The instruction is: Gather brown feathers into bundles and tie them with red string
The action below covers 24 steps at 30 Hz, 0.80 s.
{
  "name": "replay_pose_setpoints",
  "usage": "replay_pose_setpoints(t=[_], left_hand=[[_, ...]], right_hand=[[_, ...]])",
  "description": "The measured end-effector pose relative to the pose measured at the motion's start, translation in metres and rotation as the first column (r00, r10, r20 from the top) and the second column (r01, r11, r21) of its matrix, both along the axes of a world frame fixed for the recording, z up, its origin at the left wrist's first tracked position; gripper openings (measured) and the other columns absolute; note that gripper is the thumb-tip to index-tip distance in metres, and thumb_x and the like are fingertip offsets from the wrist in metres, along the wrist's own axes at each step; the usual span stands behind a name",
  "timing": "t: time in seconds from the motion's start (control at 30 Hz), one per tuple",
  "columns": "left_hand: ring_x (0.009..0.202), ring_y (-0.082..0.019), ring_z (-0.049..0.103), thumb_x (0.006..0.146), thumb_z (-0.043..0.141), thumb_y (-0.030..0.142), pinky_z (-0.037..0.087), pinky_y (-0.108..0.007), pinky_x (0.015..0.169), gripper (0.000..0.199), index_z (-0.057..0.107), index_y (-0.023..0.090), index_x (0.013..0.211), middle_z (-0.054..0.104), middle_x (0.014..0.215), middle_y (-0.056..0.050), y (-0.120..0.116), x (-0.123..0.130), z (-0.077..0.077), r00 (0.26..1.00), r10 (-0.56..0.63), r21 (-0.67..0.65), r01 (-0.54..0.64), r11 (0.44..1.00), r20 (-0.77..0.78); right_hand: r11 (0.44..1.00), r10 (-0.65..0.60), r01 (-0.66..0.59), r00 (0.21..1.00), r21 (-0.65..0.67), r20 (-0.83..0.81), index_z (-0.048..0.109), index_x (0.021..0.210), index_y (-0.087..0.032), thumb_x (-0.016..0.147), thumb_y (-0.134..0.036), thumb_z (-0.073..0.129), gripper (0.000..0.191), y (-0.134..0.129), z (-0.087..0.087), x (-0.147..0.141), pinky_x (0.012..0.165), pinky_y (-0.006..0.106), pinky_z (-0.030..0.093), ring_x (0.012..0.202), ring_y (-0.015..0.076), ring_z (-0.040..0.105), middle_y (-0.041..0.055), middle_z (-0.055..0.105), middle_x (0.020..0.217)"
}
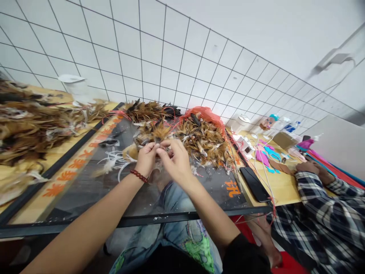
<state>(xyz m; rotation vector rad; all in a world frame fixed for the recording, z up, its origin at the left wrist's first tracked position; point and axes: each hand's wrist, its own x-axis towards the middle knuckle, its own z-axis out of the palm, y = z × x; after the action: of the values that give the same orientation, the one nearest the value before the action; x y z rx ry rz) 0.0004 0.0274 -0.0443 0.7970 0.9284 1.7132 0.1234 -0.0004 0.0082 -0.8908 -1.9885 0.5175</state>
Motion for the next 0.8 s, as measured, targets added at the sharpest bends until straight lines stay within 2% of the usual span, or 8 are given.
replay_pose_setpoints(t=[0.07,0.13,0.2,0.27,0.47,0.63,0.7,0.8], left_hand=[[0.053,-0.010,0.053,0.063,0.080,0.036,0.044,-0.022,0.051,0.028,0.064,0.013,0.063,0.062,0.061,-0.001,0.000,0.001,0.000,0.999,0.009,0.010,-0.009,1.000,-0.031],[0.053,-0.010,0.053,0.062,0.080,0.039,0.044,-0.022,0.050,0.030,0.066,0.013,0.064,0.065,0.064,-0.002,-0.001,0.002,0.001,0.999,0.007,-0.001,-0.007,1.000,-0.053],[0.055,-0.012,0.056,0.061,0.080,0.040,0.045,-0.022,0.050,0.031,0.067,0.013,0.066,0.066,0.066,-0.004,-0.001,0.001,0.001,0.997,-0.005,-0.019,0.004,1.000,-0.082],[0.056,-0.013,0.058,0.061,0.079,0.039,0.047,-0.023,0.052,0.030,0.067,0.013,0.066,0.065,0.063,-0.004,0.000,0.000,0.000,0.994,-0.017,-0.046,0.012,0.999,-0.106],[0.049,-0.011,0.054,0.065,0.074,0.035,0.043,-0.021,0.047,0.025,0.065,0.012,0.063,0.061,0.056,-0.004,0.001,-0.002,-0.001,0.982,-0.061,-0.139,0.036,0.990,-0.180],[0.047,-0.010,0.051,0.070,0.067,0.033,0.041,-0.020,0.047,0.020,0.062,0.015,0.065,0.058,0.054,-0.001,0.005,-0.013,0.008,0.974,0.084,-0.124,-0.112,0.986,-0.209],[0.047,-0.010,0.051,0.072,0.063,0.032,0.040,-0.020,0.046,0.018,0.060,0.016,0.064,0.059,0.056,-0.001,0.006,-0.019,0.010,0.954,0.112,-0.133,-0.154,0.979,-0.277],[0.045,-0.012,0.050,0.074,0.058,0.031,0.037,-0.022,0.044,0.020,0.059,0.016,0.062,0.060,0.057,-0.003,0.005,-0.023,0.011,0.877,-0.023,-0.226,-0.098,0.969,-0.480]], right_hand=[[0.981,-0.138,0.153,0.982,-0.118,0.127,0.064,0.113,-0.018,0.089,-0.034,0.063,0.029,0.023,-0.010,0.002,0.081,0.029,0.048,0.091,0.0177,0.061,0.0083,0.066,0.106],[0.955,-0.068,0.130,0.971,-0.268,0.231,0.069,0.101,-0.019,0.087,-0.034,0.064,0.021,0.042,-0.022,0.006,0.072,0.025,0.045,0.075,0.0155,0.061,0.0027,0.068,0.083],[0.929,-0.022,0.086,0.984,-0.361,0.179,0.072,0.086,-0.019,0.089,-0.032,0.060,0.018,0.052,-0.032,0.011,0.064,0.022,0.041,0.063,0.0128,0.056,-0.0020,0.062,0.064],[0.925,-0.061,0.078,0.997,-0.372,0.057,0.072,0.079,-0.018,0.089,-0.031,0.059,0.021,0.055,-0.038,0.015,0.060,0.021,0.039,0.057,0.0111,0.052,-0.0038,0.059,0.058],[0.938,-0.177,0.144,0.981,-0.314,-0.077,0.070,0.077,-0.019,0.084,-0.039,0.058,0.024,0.056,-0.046,0.024,0.063,0.023,0.040,0.061,0.0121,0.053,-0.0037,0.061,0.062],[0.949,-0.281,0.246,0.944,-0.199,-0.171,0.065,0.074,-0.017,0.083,-0.033,0.053,0.022,0.070,-0.043,0.044,0.069,0.024,0.045,0.073,0.0141,0.058,0.0022,0.066,0.078],[0.963,-0.253,0.247,0.966,-0.109,-0.050,0.065,0.071,-0.018,0.081,-0.028,0.055,0.017,0.070,-0.037,0.054,0.072,0.025,0.046,0.078,0.0157,0.060,0.0041,0.067,0.083],[0.968,-0.226,0.197,0.952,0.152,0.205,0.071,0.088,-0.019,0.082,-0.024,0.059,0.014,0.057,-0.026,0.057,0.089,0.032,0.046,0.099,0.0208,0.061,0.0084,0.070,0.106]])
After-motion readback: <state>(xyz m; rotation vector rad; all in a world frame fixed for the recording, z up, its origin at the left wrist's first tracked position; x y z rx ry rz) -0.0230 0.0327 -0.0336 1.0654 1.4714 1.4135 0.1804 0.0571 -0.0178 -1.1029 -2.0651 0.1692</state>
